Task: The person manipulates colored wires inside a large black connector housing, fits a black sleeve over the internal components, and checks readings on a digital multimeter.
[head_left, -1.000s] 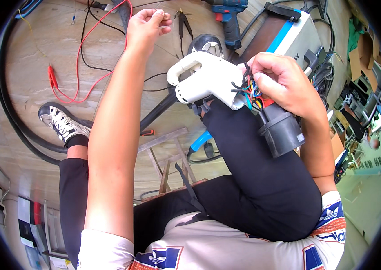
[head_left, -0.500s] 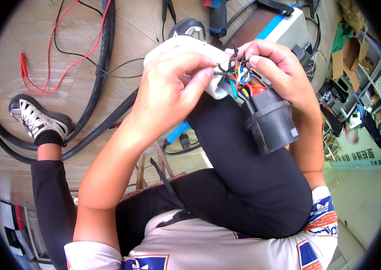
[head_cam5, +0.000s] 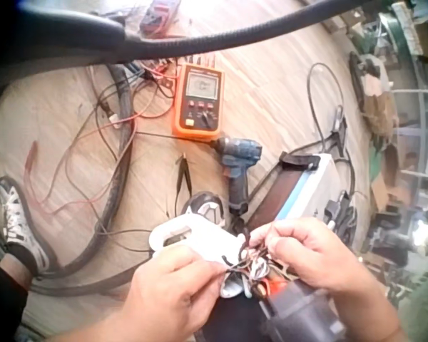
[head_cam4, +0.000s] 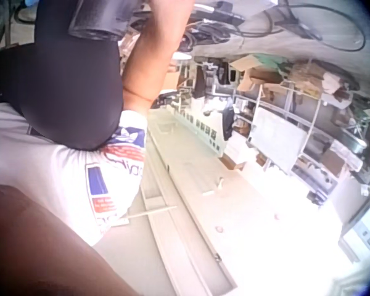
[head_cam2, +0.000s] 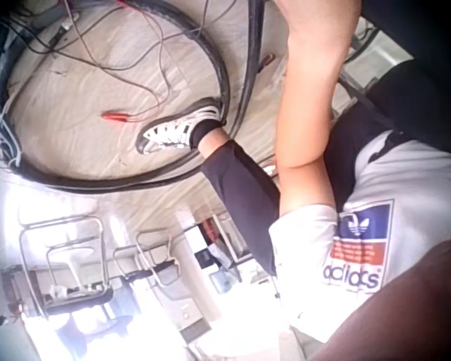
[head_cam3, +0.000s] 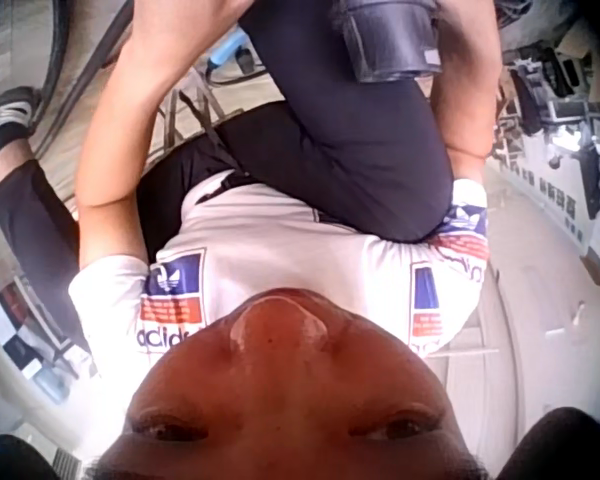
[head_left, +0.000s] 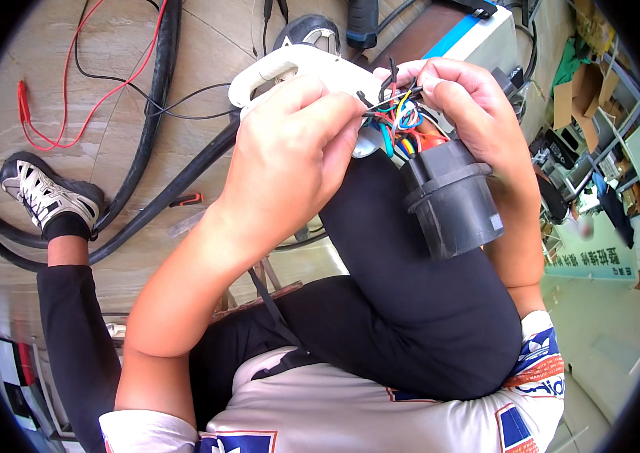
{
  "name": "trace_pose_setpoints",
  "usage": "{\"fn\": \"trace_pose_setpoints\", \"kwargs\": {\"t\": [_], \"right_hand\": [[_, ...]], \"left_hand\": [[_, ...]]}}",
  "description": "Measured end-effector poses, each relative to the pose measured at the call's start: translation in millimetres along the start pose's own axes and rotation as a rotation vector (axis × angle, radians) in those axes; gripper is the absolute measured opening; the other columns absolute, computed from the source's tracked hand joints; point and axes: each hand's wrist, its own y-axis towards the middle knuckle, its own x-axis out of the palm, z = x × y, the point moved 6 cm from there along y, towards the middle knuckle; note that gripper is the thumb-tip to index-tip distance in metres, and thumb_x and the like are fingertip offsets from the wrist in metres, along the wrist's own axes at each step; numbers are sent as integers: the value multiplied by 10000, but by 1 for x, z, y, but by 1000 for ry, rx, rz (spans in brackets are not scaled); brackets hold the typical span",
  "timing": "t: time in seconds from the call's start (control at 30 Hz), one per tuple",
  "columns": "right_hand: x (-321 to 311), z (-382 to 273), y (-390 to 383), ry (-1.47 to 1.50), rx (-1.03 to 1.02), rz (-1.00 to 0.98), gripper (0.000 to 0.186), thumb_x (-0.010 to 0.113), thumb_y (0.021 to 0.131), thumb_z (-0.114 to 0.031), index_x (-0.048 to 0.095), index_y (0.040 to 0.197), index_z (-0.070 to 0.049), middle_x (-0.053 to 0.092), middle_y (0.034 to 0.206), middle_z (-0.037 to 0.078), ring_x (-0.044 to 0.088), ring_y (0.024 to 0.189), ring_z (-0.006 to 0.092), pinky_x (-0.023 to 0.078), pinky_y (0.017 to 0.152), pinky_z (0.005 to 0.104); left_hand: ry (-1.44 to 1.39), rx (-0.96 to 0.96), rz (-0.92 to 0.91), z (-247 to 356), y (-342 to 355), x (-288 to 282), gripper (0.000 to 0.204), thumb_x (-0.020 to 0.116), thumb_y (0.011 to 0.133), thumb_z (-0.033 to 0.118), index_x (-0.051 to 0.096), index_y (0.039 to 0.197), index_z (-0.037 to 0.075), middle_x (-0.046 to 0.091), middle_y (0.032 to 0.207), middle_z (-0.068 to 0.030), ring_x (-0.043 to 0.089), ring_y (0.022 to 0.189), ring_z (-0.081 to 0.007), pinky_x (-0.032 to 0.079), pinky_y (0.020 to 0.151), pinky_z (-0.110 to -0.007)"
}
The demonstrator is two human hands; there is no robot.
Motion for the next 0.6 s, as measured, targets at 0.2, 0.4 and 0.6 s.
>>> {"fn": "trace_pose_setpoints", "kwargs": {"t": [0.2,0.4,0.6], "right_hand": [[-2,6,2,67,13,-31,308,535,985,-180,705,1043,70,722,1003,79,617,901,103,498,876,275],[-1,5,1,47,27,-5,310,539,976,-173,710,1051,74,700,943,49,575,842,80,485,839,257],[-1,6,1,56,29,6,317,547,979,-178,714,1067,77,674,897,25,561,823,76,480,830,252]], "left_hand": [[-9,22,9,2,0,2,141,751,790,-26,727,917,32,631,768,-74,623,665,-217,488,586,-320],[-30,16,17,3,-2,5,136,744,771,-20,691,888,24,593,771,-99,620,720,-281,507,641,-385],[-27,25,18,3,-1,4,145,747,780,-19,706,910,31,611,770,-88,624,703,-267,504,634,-369]]}}
